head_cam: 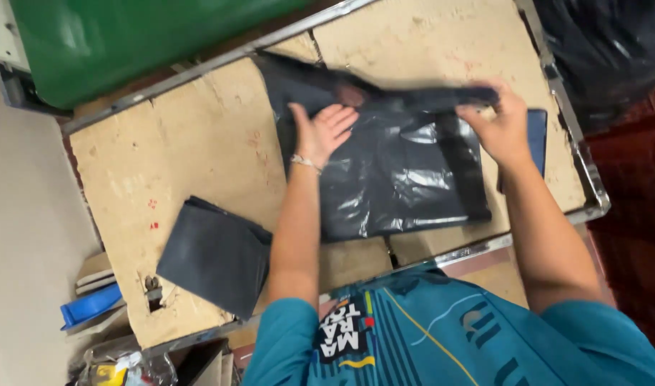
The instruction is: Folding large plastic bags into smaller rectangles and placing them into a storage crate.
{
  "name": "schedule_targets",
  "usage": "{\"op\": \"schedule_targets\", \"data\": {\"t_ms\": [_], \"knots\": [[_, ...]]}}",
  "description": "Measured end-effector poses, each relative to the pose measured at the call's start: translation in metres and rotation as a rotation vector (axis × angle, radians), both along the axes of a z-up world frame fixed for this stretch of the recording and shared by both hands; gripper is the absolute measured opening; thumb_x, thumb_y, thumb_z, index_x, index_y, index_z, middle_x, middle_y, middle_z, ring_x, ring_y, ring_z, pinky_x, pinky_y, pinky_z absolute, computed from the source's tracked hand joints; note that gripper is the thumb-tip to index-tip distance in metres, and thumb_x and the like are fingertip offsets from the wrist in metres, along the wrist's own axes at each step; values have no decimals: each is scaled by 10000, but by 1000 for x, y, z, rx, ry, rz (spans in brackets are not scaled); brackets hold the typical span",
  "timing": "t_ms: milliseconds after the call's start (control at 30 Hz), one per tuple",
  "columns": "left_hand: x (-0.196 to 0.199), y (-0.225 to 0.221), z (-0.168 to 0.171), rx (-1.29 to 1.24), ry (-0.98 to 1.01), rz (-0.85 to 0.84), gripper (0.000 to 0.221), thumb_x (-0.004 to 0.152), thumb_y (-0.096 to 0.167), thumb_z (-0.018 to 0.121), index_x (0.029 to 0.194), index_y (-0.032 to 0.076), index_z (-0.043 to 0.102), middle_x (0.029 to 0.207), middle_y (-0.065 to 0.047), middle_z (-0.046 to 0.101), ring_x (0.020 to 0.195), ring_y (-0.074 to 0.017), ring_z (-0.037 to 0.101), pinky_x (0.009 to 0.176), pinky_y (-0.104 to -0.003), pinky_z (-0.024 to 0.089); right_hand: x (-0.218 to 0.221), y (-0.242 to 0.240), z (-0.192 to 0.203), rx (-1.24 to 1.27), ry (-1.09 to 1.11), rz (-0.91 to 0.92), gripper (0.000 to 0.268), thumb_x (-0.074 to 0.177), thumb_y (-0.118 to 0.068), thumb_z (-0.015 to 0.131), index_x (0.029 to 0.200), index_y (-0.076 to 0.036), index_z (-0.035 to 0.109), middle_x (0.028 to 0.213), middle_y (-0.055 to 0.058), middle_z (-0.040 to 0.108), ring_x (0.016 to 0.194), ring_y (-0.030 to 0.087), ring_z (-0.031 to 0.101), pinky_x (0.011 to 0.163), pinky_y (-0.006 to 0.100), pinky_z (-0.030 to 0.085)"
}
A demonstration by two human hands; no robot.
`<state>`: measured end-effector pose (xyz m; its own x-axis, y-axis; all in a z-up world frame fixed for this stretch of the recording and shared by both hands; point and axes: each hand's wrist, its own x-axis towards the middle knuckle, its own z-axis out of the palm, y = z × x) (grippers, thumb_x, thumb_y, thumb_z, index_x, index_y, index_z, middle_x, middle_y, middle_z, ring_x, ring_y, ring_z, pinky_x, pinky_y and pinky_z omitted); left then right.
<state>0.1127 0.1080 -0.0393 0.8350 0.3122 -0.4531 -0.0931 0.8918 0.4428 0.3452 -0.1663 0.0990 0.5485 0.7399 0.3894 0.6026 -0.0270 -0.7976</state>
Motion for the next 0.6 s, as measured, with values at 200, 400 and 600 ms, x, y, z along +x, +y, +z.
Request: {"op": "schedule_targets", "data": {"t_ms": [200, 400, 600], "knots": [[-94, 99, -113, 75, 90, 54, 919, 837, 828, 307, 1282, 98, 644, 1359, -165, 607, 1252, -346, 594, 1052, -488, 480, -43, -116, -69, -288, -244, 6, 42, 945, -286, 722, 934, -255, 748, 1100, -45, 727, 1294, 278, 556, 1152, 371, 322], [-137, 62, -93, 544, 272, 267, 416, 953, 248, 767, 1301, 58, 638, 1107, -69, 473, 1063, -252, 617, 936, -401, 590, -55, -131, -98, -442, -550, -27, 140, 1018, -261, 647, 898, -287, 712, 1139, -159, 730, 1348, 152, 537, 1117, 327, 374], [-140, -5, -41, 989, 544, 150, 985, 863, 178, 879, 1596, 193, 222, 1627, -181, 251, 1506, -263, 252, 1249, -367, 282, -59, -141, -105, -567, -747, -87, 170, 1068, -274, 597, 959, -326, 717, 1213, -249, 717, 1355, 63, 542, 1148, 280, 376]]}}
